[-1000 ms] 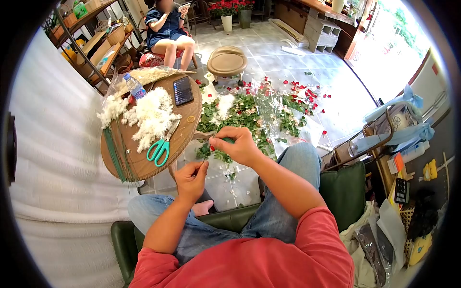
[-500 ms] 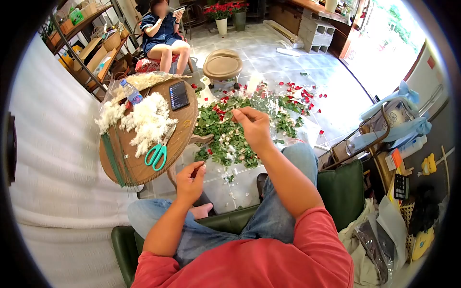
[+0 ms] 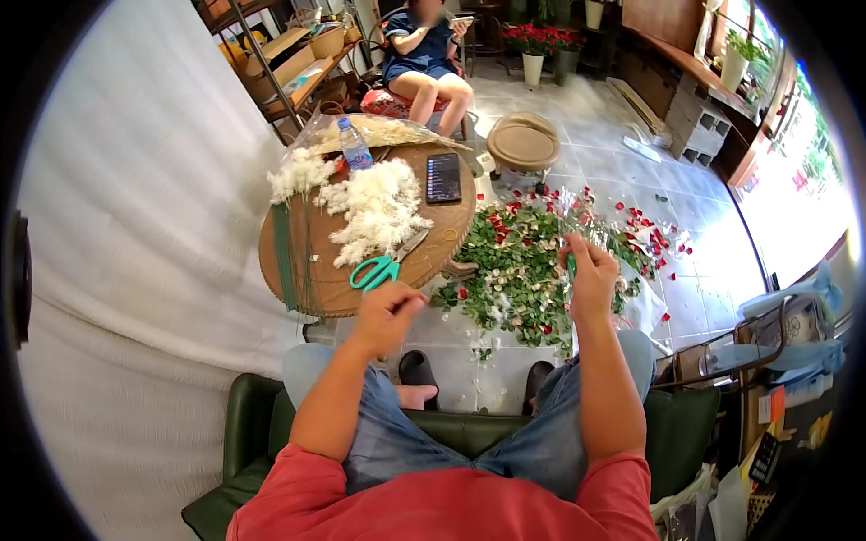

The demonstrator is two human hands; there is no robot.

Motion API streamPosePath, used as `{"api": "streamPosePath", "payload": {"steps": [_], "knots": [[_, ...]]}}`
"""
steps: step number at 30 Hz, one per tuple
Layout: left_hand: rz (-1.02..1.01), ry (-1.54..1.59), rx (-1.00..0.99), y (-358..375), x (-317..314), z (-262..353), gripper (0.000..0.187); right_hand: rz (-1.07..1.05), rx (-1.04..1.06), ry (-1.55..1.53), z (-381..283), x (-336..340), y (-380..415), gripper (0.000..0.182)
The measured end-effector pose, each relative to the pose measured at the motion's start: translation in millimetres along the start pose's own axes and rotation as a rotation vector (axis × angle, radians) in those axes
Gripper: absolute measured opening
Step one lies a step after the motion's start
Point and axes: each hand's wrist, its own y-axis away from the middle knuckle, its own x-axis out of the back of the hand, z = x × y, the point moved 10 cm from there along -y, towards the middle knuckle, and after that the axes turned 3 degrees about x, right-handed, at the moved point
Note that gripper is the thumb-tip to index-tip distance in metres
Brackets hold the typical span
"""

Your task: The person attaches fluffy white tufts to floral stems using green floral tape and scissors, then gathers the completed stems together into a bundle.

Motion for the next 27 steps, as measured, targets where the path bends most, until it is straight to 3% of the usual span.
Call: {"api": "streamPosePath", "payload": {"steps": [1,3,7,8,10,12,15,17,18,20,24,26,27], "knots": [[0.068,0.024,0.090,-4.3,23.0,-8.8,0.011,-0.006,0.002,-0.005,1.1,-2.7,3.6,0.028],[0.421,0.083,0.108,-5.4,81.9,-34.4,0.013,-0.126,-0.081,0.041,11.6,-20.9,14.5,0.026],[0.881,-0.171,0.066,19.3,180.4,-45.2,0.016,-0.262,-0.174,0.058,26.0,-45.7,35.5,0.024],[0.883,-0.173,0.066,22.9,191.6,-49.4,0.016,-0.264,-0.174,0.055,27.9,-48.0,38.5,0.024],[0.876,-0.336,0.317,31.9,208.2,-77.0,0.017,-0.328,-0.230,0.086,39.6,-56.1,45.6,0.026],[0.895,-0.396,0.319,35.0,211.4,-89.1,0.017,-0.370,-0.245,0.127,48.9,-60.2,48.6,0.027],[0.795,-0.508,0.357,27.3,203.5,-104.3,0.018,-0.382,-0.276,0.154,55.1,-65.4,56.3,0.028],[0.838,-0.821,0.177,22.2,190.5,-81.4,0.019,-0.444,-0.244,0.113,50.0,-75.6,63.5,0.030],[0.837,-0.820,0.173,19.9,183.1,-73.3,0.019,-0.440,-0.242,0.112,49.2,-76.2,66.2,0.030],[0.792,-0.701,-0.193,13.1,146.7,-17.3,0.020,-0.532,-0.239,0.163,51.7,-85.3,77.2,0.031],[0.135,0.111,-0.037,4.1,15.0,-15.0,0.024,-0.635,-0.142,0.227,33.7,-112.0,105.1,0.042],[-0.063,0.097,0.020,12.6,-34.1,12.0,0.027,-0.671,-0.138,0.257,36.6,-119.2,115.7,0.043],[-0.065,0.106,0.021,15.1,-43.4,12.5,0.027,-0.653,-0.139,0.186,38.1,-122.3,118.1,0.041]]}}
